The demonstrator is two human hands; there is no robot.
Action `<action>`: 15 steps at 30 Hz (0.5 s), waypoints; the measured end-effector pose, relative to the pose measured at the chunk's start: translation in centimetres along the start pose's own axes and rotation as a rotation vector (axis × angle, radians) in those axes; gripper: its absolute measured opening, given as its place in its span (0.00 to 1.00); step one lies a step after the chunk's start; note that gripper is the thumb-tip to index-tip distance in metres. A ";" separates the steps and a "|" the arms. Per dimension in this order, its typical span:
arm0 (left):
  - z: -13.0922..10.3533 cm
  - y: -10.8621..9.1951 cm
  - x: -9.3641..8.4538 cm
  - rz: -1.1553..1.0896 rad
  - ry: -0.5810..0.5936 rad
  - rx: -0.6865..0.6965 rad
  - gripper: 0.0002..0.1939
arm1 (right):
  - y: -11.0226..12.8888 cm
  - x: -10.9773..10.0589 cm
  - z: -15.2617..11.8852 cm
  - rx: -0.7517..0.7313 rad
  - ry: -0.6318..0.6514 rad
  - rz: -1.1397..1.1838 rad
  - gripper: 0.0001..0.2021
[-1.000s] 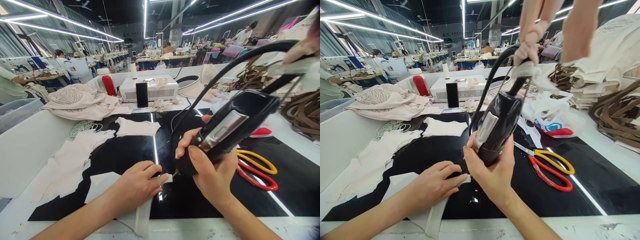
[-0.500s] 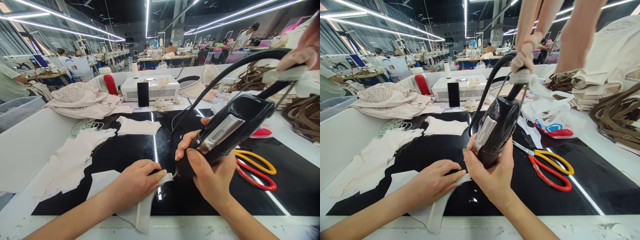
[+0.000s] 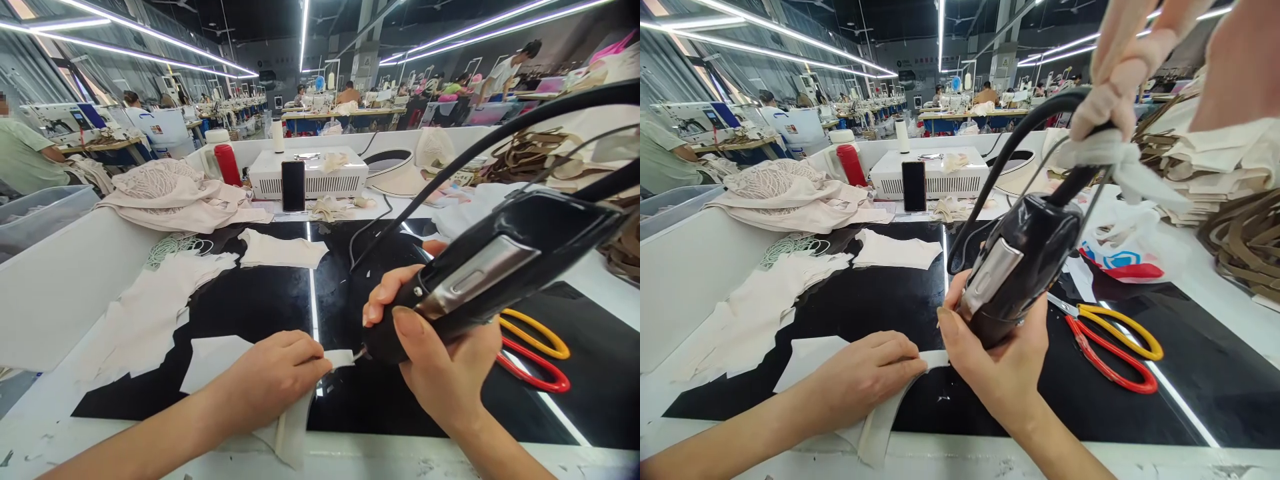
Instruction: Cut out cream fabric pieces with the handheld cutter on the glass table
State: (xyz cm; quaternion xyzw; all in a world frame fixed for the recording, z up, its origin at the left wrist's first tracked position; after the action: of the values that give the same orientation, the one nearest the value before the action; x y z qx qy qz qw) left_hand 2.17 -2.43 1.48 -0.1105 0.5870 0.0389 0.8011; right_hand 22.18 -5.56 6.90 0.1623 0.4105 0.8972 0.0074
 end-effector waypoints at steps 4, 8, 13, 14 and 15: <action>-0.5 0.0 -0.2 -0.069 -0.005 -0.068 0.13 | 0.1 -0.2 -0.1 0.008 0.003 -0.002 0.26; -0.7 -0.2 -0.3 -0.058 -0.037 -0.088 0.11 | 0.2 -0.4 -0.2 0.015 -0.009 -0.026 0.26; -0.9 -0.6 0.0 0.070 -0.076 -0.050 0.13 | 0.3 -0.6 0.2 0.033 -0.016 -0.031 0.25; -0.9 -0.6 0.1 0.092 -0.077 -0.042 0.13 | 0.4 -0.5 0.4 0.042 -0.020 -0.028 0.24; -0.9 -0.7 0.2 0.106 -0.072 -0.037 0.13 | 0.4 -0.4 0.6 0.048 -0.024 -0.018 0.24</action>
State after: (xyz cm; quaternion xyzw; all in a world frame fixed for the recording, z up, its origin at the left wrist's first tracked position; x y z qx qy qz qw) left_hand 1.47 -3.30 1.13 -0.0925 0.5621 0.0961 0.8163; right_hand 22.74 -5.44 7.44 0.1698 0.4331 0.8851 0.0165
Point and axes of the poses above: each hand's wrist, its own z-axis towards the middle knuckle, its own x-axis out of the palm, y = z × x, the point moved 2 cm from there along z, towards the middle knuckle, and after that the axes turned 6 degrees about y, right-handed, at the moved point
